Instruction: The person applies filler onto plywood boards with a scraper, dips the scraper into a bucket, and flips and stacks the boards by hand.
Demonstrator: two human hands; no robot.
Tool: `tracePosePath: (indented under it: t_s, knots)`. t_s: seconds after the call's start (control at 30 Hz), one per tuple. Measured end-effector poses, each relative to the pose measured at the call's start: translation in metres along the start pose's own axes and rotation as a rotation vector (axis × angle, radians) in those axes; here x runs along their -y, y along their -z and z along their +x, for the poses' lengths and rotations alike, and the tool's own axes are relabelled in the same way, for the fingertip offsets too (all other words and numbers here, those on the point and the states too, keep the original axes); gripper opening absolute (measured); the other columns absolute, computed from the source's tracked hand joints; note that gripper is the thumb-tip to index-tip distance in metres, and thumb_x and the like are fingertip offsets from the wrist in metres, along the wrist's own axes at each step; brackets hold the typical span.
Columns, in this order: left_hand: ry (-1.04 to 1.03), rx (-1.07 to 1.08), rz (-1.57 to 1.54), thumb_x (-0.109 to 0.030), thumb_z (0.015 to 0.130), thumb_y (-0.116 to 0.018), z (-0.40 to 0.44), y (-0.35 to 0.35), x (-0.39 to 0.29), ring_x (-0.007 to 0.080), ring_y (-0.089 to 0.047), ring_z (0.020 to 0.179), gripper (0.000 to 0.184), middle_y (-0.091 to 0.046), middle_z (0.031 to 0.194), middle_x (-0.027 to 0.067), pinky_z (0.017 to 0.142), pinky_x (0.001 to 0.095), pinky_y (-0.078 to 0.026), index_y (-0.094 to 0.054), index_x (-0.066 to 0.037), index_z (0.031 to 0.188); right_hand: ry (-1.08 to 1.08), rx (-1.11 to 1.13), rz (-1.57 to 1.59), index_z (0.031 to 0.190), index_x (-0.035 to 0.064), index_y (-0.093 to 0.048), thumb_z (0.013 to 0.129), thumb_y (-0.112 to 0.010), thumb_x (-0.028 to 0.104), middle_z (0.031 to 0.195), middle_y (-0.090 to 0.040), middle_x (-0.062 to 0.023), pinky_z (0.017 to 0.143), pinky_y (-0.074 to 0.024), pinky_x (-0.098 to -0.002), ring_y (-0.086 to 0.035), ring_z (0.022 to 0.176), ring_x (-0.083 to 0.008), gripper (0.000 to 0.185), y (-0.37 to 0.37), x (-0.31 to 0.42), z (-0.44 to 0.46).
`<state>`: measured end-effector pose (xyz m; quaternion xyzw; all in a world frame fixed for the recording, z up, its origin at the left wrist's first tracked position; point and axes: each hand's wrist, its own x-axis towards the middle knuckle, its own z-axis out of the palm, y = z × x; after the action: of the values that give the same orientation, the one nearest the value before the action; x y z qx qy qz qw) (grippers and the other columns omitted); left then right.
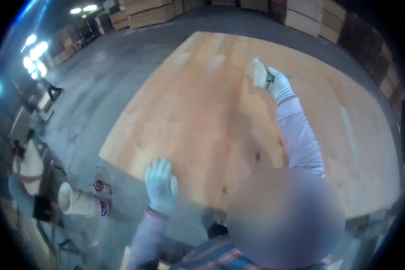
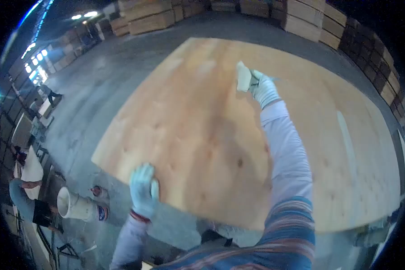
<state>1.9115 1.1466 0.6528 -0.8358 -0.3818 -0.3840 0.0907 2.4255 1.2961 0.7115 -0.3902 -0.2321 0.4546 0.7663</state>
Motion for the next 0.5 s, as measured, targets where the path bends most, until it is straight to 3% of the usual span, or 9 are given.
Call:
tracePosePath:
  t_s: [0.03, 0.07, 0.13, 0.2, 0.3, 0.47, 0.5]
  knots:
    - [0.027, 0.052, -0.034, -0.019, 0.077, -0.053, 0.001, -0.005, 0.005, 0.0442, -0.055, 0.107, 0.039, -0.061, 0.114, 0.0231, 0.094, 0.0521, -0.04, -0.063, 0.001, 0.109, -0.007, -0.039, -0.062, 0.099, 0.0078, -0.069, 0.09, -0.062, 0.02, 0.095, -0.07, -0.0043, 0.07, -0.0539, -0.0325, -0.066, 0.083, -0.0175, 0.017, -0.003, -0.012, 0.038]
    - [0.054, 0.113, -0.076, -0.021, 0.076, -0.052, 0.003, -0.005, 0.01, 0.0452, -0.055, 0.106, 0.042, -0.061, 0.115, 0.0234, 0.094, 0.0525, -0.041, -0.062, 0.002, 0.11, 0.078, 0.033, -0.397, 0.098, 0.008, -0.069, 0.09, -0.062, 0.022, 0.093, -0.07, -0.0045, 0.07, -0.0539, -0.0331, -0.067, 0.082, -0.018, 0.018, -0.01, -0.01, 0.064]
    - [0.101, 0.164, -0.134, -0.023, 0.088, -0.043, 0.003, -0.002, 0.013, 0.0394, -0.054, 0.112, 0.039, -0.061, 0.118, 0.0182, 0.098, 0.0497, -0.039, -0.06, -0.001, 0.115, 0.249, 0.159, -1.079, 0.094, 0.0083, -0.069, 0.089, -0.062, 0.028, 0.088, -0.07, -0.005, 0.069, -0.0538, -0.0344, -0.067, 0.08, -0.0189, 0.022, -0.014, -0.004, 0.112]
    - [0.109, 0.196, -0.205, -0.024, 0.088, -0.043, 0.01, 0.006, 0.015, 0.0384, -0.054, 0.111, 0.039, -0.061, 0.118, 0.0172, 0.097, 0.0493, -0.04, -0.06, -0.001, 0.113, 0.38, 0.305, -1.762, 0.09, 0.0086, -0.07, 0.088, -0.062, 0.033, 0.083, -0.07, -0.0054, 0.069, -0.0538, -0.0356, -0.067, 0.079, -0.0199, 0.026, -0.015, -0.007, 0.144]
    - [0.057, 0.187, -0.223, -0.027, 0.088, -0.041, -0.003, 0.003, 0.028, 0.0377, -0.054, 0.111, 0.038, -0.06, 0.121, 0.0159, 0.093, 0.0489, -0.043, -0.061, -0.001, 0.109, -0.072, 0.371, -1.294, 0.09, 0.0146, -0.073, 0.087, -0.063, 0.04, 0.084, -0.071, -0.005, 0.065, -0.0502, -0.0317, -0.066, 0.075, -0.0164, 0.028, 0.004, -0.036, 0.163]
    - [-0.074, 0.082, -0.302, -0.021, 0.086, -0.044, -0.013, 0.0, 0.031, 0.0375, -0.054, 0.112, 0.035, -0.058, 0.117, 0.0159, 0.093, 0.0501, -0.043, -0.058, -0.002, 0.112, -0.153, 0.378, -1.688, 0.108, 0.0088, -0.071, 0.086, -0.068, 0.021, 0.098, -0.072, -0.0037, 0.077, -0.0508, -0.03, -0.065, 0.089, -0.0138, 0.025, -0.119, -0.038, -0.09]
    - [-0.208, 0.153, -0.89, -0.021, 0.087, -0.045, -0.027, 0.0, 0.048, 0.038, -0.053, 0.113, 0.036, -0.057, 0.12, 0.0172, 0.095, 0.0504, -0.041, -0.056, -0.002, 0.115, -0.161, 0.278, -1.516, 0.112, 0.0065, -0.07, 0.086, -0.068, 0.015, 0.101, -0.072, -0.0039, 0.08, -0.0512, -0.031, -0.064, 0.094, -0.0137, 0.027, -0.112, -0.04, -0.137]
